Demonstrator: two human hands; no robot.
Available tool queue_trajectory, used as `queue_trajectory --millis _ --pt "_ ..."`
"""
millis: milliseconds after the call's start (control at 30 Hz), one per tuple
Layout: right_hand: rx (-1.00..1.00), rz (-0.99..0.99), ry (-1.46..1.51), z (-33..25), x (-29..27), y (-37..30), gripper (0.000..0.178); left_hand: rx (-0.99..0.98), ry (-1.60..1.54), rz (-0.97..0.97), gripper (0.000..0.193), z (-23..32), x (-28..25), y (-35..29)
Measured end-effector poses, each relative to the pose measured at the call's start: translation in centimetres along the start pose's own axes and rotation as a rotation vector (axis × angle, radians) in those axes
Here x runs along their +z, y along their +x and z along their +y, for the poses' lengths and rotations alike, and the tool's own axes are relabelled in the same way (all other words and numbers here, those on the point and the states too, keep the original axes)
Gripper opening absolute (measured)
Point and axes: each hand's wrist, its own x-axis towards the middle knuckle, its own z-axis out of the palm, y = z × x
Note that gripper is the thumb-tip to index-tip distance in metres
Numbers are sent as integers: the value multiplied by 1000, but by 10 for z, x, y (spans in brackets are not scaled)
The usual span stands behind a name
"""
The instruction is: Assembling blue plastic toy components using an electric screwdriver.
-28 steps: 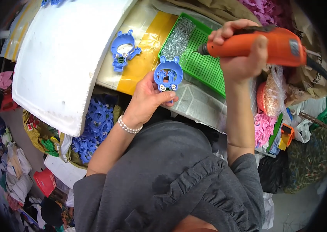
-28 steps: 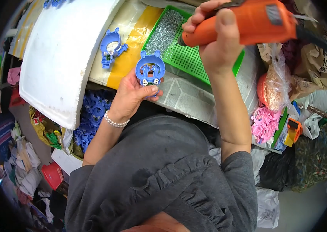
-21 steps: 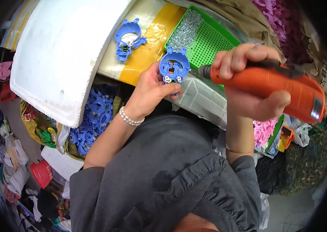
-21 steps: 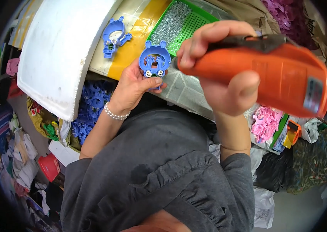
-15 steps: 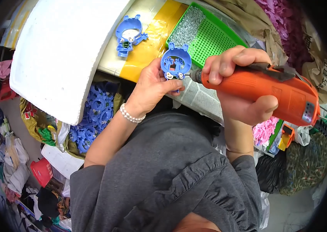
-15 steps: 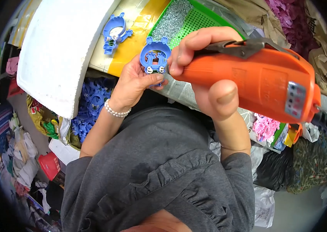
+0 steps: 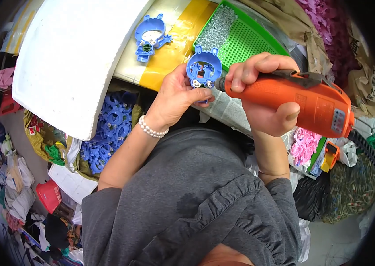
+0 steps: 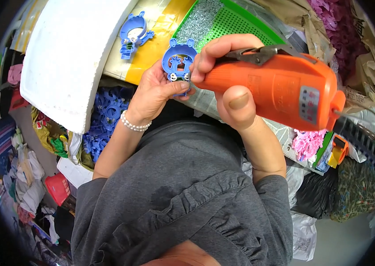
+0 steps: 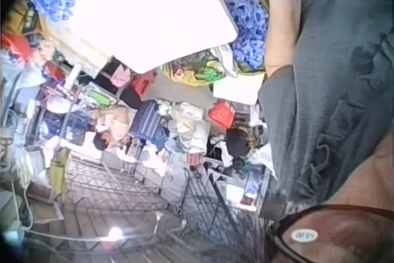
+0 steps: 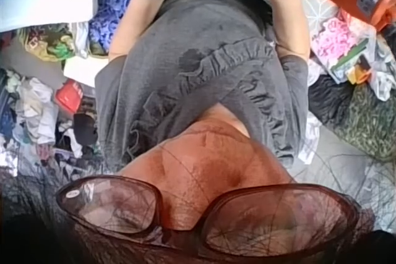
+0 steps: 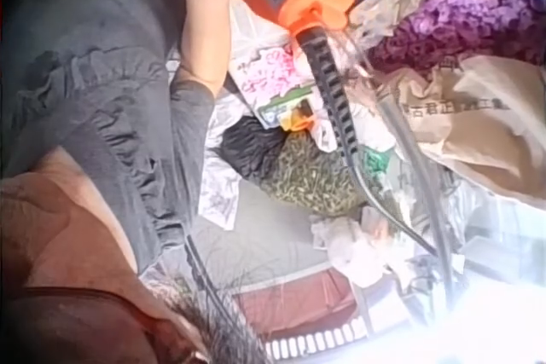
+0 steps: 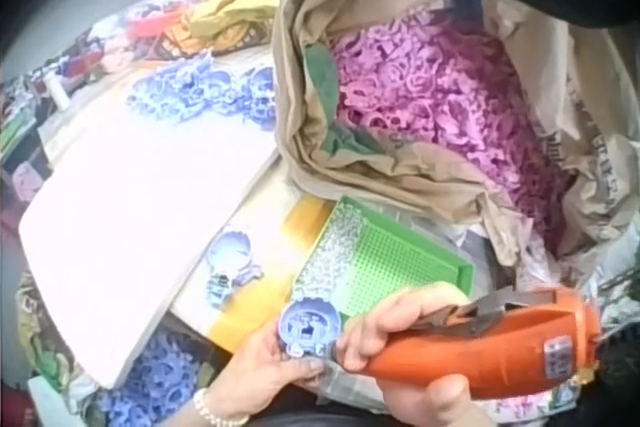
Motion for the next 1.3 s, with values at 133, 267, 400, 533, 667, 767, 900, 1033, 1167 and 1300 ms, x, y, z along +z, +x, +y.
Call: queue_trajectory --millis 133,267,400,533,667,767,900,1033,1167,1300 --pt "43 87 -129 -7 13 -6 63 26 -27 -1 39 -4 0 1" --pt "25 90 -217 -8 19 -12 60 96 -41 47 35 -10 2 2" --pt "-39 -21 -265 -1 13 -11 60 85 -95 42 35 -7 3 -1" --pt "-137 -112 -220 -6 10 -10 64 101 -89 20 35 -6 1 -2" --pt "-226 -135 14 -19 -8 1 72 33 -68 -32 36 -5 -1 -3" --pt "-240 -58 6 -25 -19 6 70 21 -64 -55 37 1 -2 -3" --pt "-175 96 -45 -21 -26 9 60 -9 -64 -73 40 6 -1 -4" --pt "-107 196 -103 -4 -33 16 52 -5 -23 -28 37 1 -2 -4" --pt "-141 308 -130 8 -39 32 44 4 1 -19 34 -1 0 -5" --pt "-97 306 -133 17 -51 44 42 4 9 23 31 0 3 -5"
